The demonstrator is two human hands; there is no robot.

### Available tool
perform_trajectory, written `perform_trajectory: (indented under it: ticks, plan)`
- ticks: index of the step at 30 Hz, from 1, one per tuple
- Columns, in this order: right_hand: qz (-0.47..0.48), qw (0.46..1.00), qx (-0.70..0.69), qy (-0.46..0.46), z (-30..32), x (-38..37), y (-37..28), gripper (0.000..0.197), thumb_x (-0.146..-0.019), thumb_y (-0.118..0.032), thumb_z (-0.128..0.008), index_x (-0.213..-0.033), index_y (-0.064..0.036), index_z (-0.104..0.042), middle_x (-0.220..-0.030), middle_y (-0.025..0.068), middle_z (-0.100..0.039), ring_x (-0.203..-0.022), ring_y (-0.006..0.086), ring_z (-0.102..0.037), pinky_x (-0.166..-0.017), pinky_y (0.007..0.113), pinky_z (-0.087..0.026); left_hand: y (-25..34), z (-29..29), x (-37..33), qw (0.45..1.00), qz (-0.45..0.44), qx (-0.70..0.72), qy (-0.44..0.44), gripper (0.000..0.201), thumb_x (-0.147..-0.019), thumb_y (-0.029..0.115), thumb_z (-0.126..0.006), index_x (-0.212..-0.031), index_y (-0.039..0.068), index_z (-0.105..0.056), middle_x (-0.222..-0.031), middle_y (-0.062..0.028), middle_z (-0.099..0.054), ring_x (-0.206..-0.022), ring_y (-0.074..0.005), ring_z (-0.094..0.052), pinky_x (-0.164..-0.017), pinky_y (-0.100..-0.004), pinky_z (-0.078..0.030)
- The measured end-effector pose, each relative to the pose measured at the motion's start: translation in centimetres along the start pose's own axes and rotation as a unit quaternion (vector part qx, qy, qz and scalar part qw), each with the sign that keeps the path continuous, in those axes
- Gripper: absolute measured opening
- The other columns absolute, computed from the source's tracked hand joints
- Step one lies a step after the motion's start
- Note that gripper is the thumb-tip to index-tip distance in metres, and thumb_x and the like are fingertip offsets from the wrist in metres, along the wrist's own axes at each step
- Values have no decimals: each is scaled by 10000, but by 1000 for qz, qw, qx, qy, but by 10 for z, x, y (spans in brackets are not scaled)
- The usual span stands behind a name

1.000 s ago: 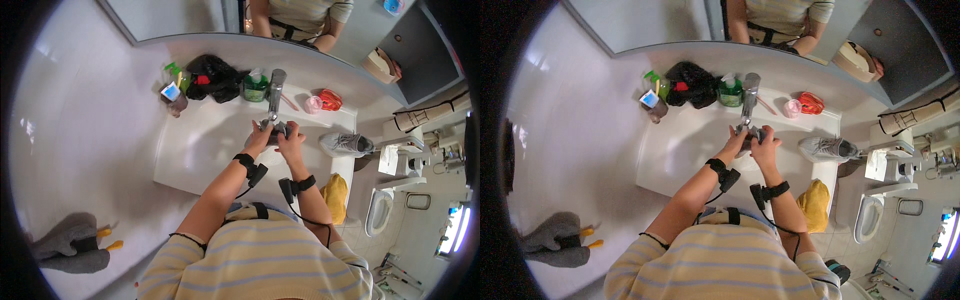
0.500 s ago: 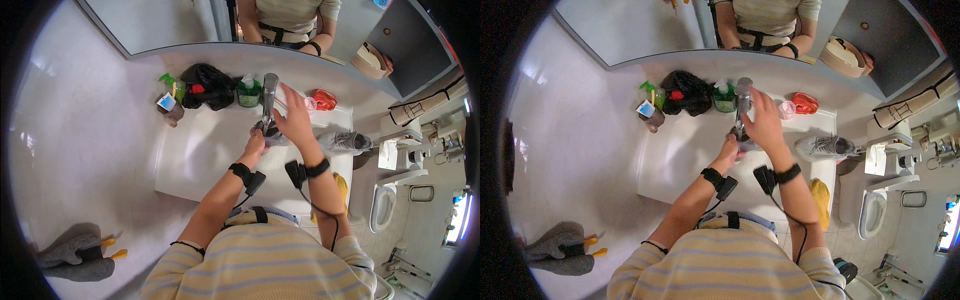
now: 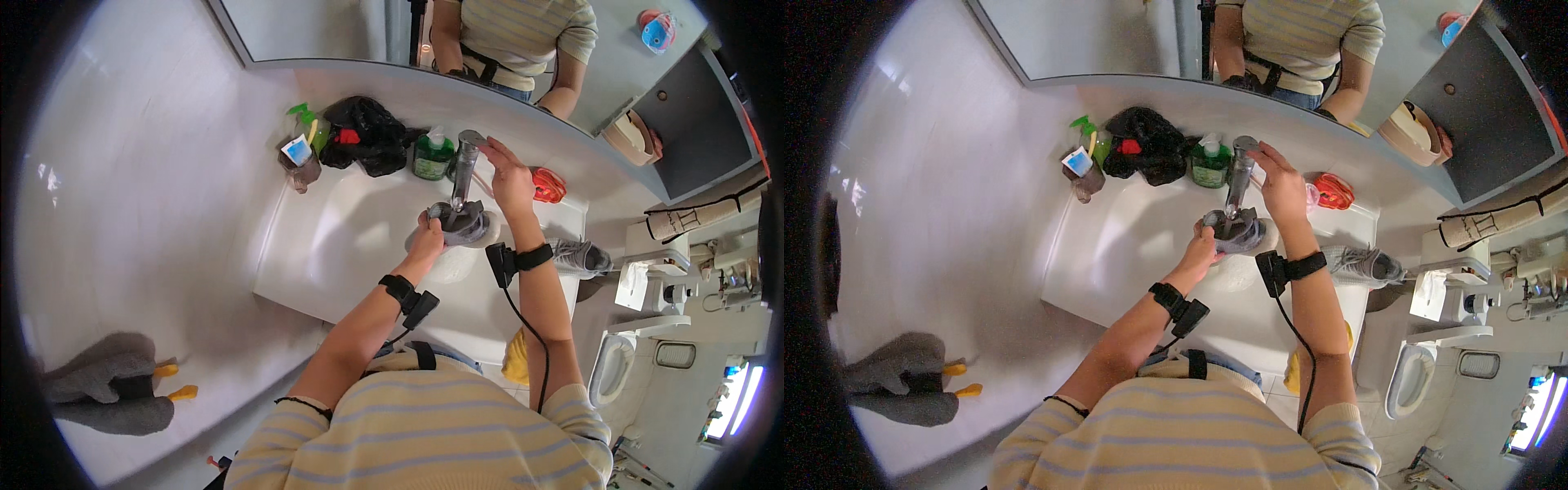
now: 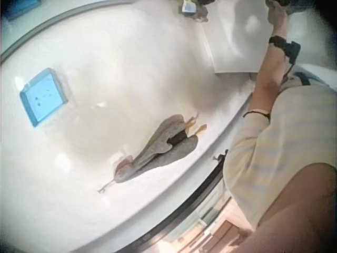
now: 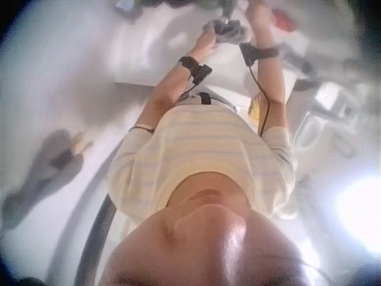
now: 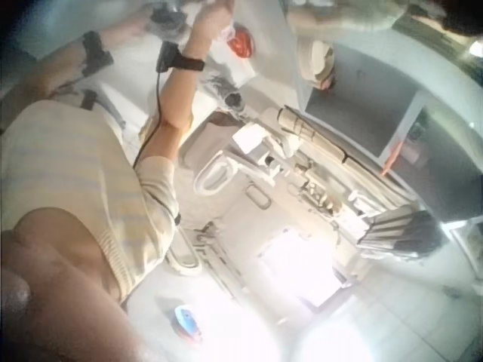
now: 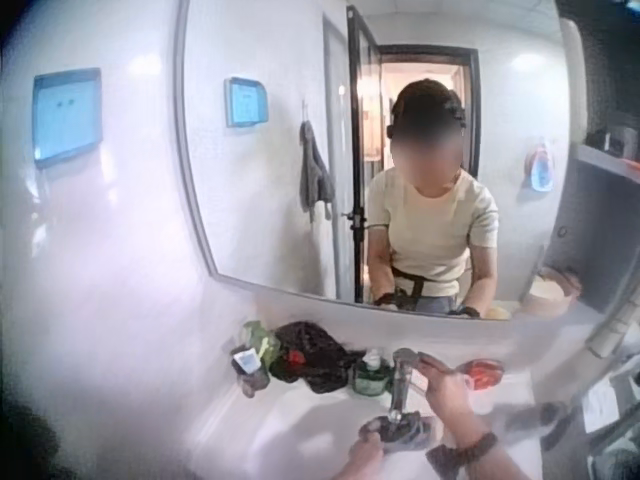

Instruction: The person scrubs a pair of grey sneakers and a red cloth in a bathroom sink using a toothbrush and running water. They remove the insoles, scrub the soles and uppers, rinse the shoes, and then wash the cloth before wringing it out.

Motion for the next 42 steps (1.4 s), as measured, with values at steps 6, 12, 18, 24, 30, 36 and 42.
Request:
perform_trajectory:
  ticks: [6,12,18,24,30,36,42]
  plan:
    - [42,998,8,50,17,4,-14,378,-792,-78,-584,-1168,-80,-551,-1197,166,-535,-1123,353,-483,-900,398,-429,7,-3,-1,1000,19,1,18,406,-934,347,-281,-1303,199,-200,-1296,-94,-338,-1135,-241,-436,-885,-488,-425]
    - [-143,963,-199,-111,-10,119,40,674,-690,-240,-742,-1258,-49,-434,-1254,199,-429,-1175,386,-410,-958,444,-380,8,-5,-2,997,12,-79,-2,403,-937,343,-275,-1269,115,-292,-1262,-111,-394,-1095,-239,-482,-835,-416,-489]
    - [-141,980,-101,-92,-10,134,24,855,-551,-230,-828,-1264,-68,-384,-1259,196,-341,-1107,374,-446,-906,419,-431,-4,-4,7,997,9,-64,-33,453,-939,349,-260,-1246,33,-368,-1222,-126,-446,-1102,-247,-493,-814,-377,-520]
    - [-176,983,-40,-39,5,111,-19,704,-535,-152,-806,-1150,-94,-468,-1162,175,-372,-1003,353,-500,-809,428,-484,-1,7,-7,996,4,26,-80,438,-947,330,-235,-1244,51,-395,-1217,-111,-467,-1092,-228,-502,-827,-403,-515]
    - [-229,973,30,-14,28,97,-41,622,-556,-194,-777,-1094,-111,-476,-1127,165,-370,-912,381,-547,-730,451,-501,20,-9,-12,991,21,-91,-92,555,-938,484,-189,-1212,58,-417,-1135,-114,-505,-976,-219,-526,-688,-382,-538]
    - [-241,965,57,-82,34,79,-34,597,-566,-215,-752,-1073,-63,-476,-1093,206,-409,-924,380,-524,-749,444,-488,5,-18,-9,990,128,37,-44,671,-892,622,-115,-1111,121,-504,-1073,-50,-547,-1030,-181,-482,-879,-432,-397]
    - [-226,968,59,-97,28,63,-44,582,-553,-224,-750,-1029,0,-500,-937,208,-526,-1001,378,-477,-770,420,-481,-23,-5,-19,994,38,80,-67,738,-887,633,-90,-1278,117,-444,-1202,-37,-515,-1140,-179,-408,-1037,-339,-176]
Point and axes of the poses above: each hand's wrist, its own x-axis away from the middle knuckle, its own z-axis out of the back of the hand, y = z × x, the point moved 2 cm from there along -x, towards the middle knuckle
